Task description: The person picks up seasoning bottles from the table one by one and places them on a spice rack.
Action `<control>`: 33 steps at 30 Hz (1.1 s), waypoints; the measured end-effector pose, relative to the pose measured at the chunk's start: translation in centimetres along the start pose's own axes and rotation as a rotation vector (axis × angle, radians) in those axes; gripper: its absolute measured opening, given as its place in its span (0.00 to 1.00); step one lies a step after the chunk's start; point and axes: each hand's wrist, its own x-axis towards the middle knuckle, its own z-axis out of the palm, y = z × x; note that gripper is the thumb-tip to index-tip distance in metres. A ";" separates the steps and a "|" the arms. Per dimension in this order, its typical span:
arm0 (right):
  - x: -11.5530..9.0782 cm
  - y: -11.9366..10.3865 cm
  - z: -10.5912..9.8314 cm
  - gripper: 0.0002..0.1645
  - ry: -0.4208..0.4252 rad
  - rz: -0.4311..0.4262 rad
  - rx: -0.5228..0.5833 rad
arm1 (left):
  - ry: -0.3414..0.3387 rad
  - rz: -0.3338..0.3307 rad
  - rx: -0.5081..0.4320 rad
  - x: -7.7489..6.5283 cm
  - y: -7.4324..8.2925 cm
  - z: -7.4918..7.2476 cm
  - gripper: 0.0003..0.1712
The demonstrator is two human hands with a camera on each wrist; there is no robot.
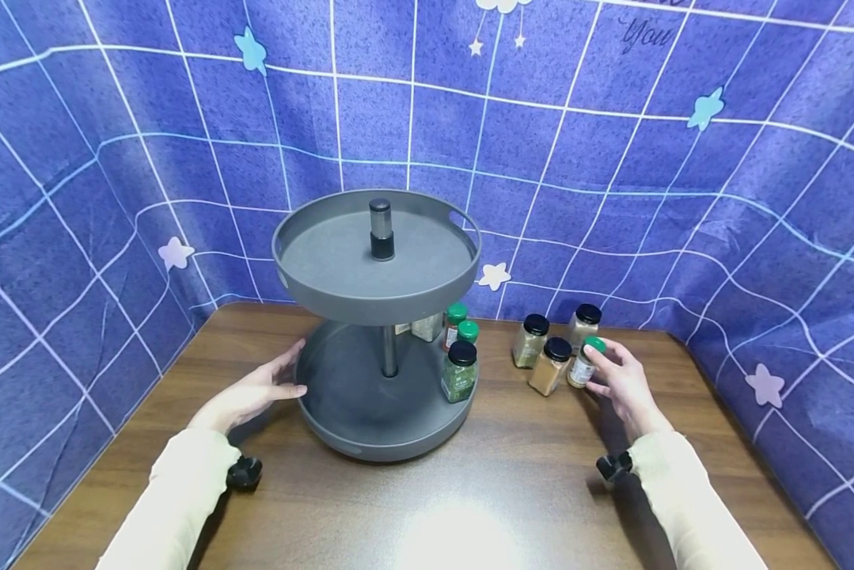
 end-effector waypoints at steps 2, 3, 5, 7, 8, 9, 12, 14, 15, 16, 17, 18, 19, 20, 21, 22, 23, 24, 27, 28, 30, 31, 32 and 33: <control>0.0 -0.1 0.0 0.23 0.001 -0.005 -0.019 | 0.000 0.000 0.004 0.0 0.0 0.0 0.53; 0.0 -0.2 0.0 0.24 -0.002 -0.010 -0.029 | 0.000 0.000 0.003 0.0 0.1 0.0 0.53; -0.1 -0.4 0.0 0.25 -0.009 -0.020 -0.045 | -0.001 0.003 0.001 0.0 0.1 0.0 0.53; -0.1 -0.6 -0.1 0.25 -0.021 -0.029 -0.051 | -0.002 0.004 0.000 0.0 0.1 0.0 0.53; -0.2 -0.7 -0.1 0.25 -0.028 -0.032 -0.050 | -0.002 0.004 -0.001 0.0 0.1 0.0 0.53; -0.3 -0.8 -0.1 0.25 -0.035 -0.035 -0.051 | -0.002 0.004 0.000 0.1 0.1 0.0 0.53; -0.5 -1.2 -0.1 0.24 -0.052 -0.042 -0.038 | -0.004 0.004 0.001 0.0 0.1 -0.1 0.53; -0.7 -1.5 0.0 0.24 -0.062 -0.049 -0.034 | -0.006 0.006 0.000 0.1 0.1 -0.1 0.52; -0.8 -1.6 0.0 0.23 -0.068 -0.051 -0.031 | -0.007 0.007 0.000 0.0 0.1 -0.1 0.52; -0.9 -1.7 0.0 0.23 -0.073 -0.051 -0.022 | -0.008 0.007 -0.001 0.1 0.1 -0.1 0.52; -0.9 -1.9 0.0 0.22 -0.077 -0.050 -0.017 | -0.008 0.008 0.000 0.1 0.1 -0.1 0.52; -1.0 -2.1 0.0 0.22 -0.081 -0.048 -0.013 | -0.008 0.008 0.000 0.1 0.0 -0.2 0.52; -1.1 -2.3 0.1 0.21 -0.087 -0.047 -0.011 | -0.009 0.008 -0.001 0.1 0.0 -0.2 0.52; -1.1 -2.4 0.1 0.21 -0.093 -0.044 -0.008 | -0.009 0.007 -0.001 0.1 0.0 -0.1 0.52; -1.2 -2.6 0.0 0.20 -0.101 -0.040 -0.002 | -0.009 0.006 -0.002 0.1 0.0 -0.1 0.52; -1.2 -2.9 0.1 0.20 -0.104 -0.036 0.000 | -0.010 0.007 -0.003 0.1 0.0 -0.1 0.52; -1.3 -3.1 0.1 0.20 -0.107 -0.035 -0.011 | -0.010 0.007 -0.004 0.1 0.0 -0.1 0.52; -1.4 -3.3 0.1 0.19 -0.110 -0.035 -0.018 | -0.010 0.007 -0.007 0.1 0.0 -0.1 0.52; -1.5 -3.9 0.1 0.18 -0.120 -0.038 -0.041 | -0.011 0.008 -0.013 0.1 0.0 -0.1 0.52; -1.6 -4.0 0.1 0.18 -0.120 -0.043 -0.050 | -0.012 0.010 -0.013 0.1 0.0 -0.1 0.52; -1.6 -4.3 0.2 0.17 -0.126 -0.059 -0.057 | -0.012 0.008 -0.016 0.1 0.0 -0.1 0.52; -1.6 -4.5 0.2 0.16 -0.129 -0.067 -0.062 | -0.013 0.007 -0.018 0.1 0.0 -0.1 0.52; -1.7 -4.6 0.2 0.16 -0.133 -0.077 -0.068 | -0.014 0.006 -0.019 0.1 0.0 -0.1 0.52; -1.7 -4.8 0.2 0.15 -0.136 -0.085 -0.072 | -0.016 0.006 -0.020 0.1 0.0 -0.1 0.52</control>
